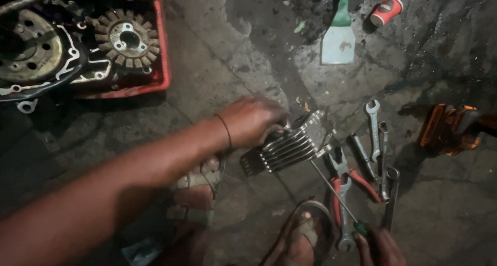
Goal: Assemble the cylinder head and piston assembly for a motorcycle engine.
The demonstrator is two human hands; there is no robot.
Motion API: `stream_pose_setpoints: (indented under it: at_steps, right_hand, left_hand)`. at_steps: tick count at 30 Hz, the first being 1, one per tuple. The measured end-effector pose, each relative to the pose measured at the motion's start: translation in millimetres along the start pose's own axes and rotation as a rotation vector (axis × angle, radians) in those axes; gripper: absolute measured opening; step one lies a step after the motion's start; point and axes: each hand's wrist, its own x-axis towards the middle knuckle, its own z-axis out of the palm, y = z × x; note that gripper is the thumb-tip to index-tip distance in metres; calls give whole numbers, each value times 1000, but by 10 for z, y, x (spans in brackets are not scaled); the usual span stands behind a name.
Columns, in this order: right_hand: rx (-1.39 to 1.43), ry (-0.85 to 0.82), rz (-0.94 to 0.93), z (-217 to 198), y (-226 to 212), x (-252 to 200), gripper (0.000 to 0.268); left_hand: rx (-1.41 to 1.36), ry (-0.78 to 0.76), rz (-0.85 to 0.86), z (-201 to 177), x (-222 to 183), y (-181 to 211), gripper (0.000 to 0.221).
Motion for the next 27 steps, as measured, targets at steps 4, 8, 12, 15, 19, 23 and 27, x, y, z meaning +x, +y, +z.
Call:
stream_pose_setpoints:
  at_steps: [4,8,12,15,19,23,27]
  right_hand:
    - [27,-44,-9,3,24,-10,18]
    - [73,15,-89,180,319,13,21]
    - [82,114,-145,226,366,31,21]
    - [15,136,-361,237,423,34,28]
    - [81,122,-226,202,287,36,25]
    - [83,79,-275,294,511,31,23]
    - [2,84,-315,228,307,22,24]
  left_hand:
    - [30,-160,-40,-97,140,7,23]
    - [361,-520,-207,-289,475,241,55]
    - [107,-203,-149,106,608,-56,44]
    - [-194,20,-198,367,660,-264,43]
    - [-306,267,-403,479,744,-458,40]
    - [-400,203,-469,541,759,-616,41]
    - [-416,174,-488,596,772,-673,41]
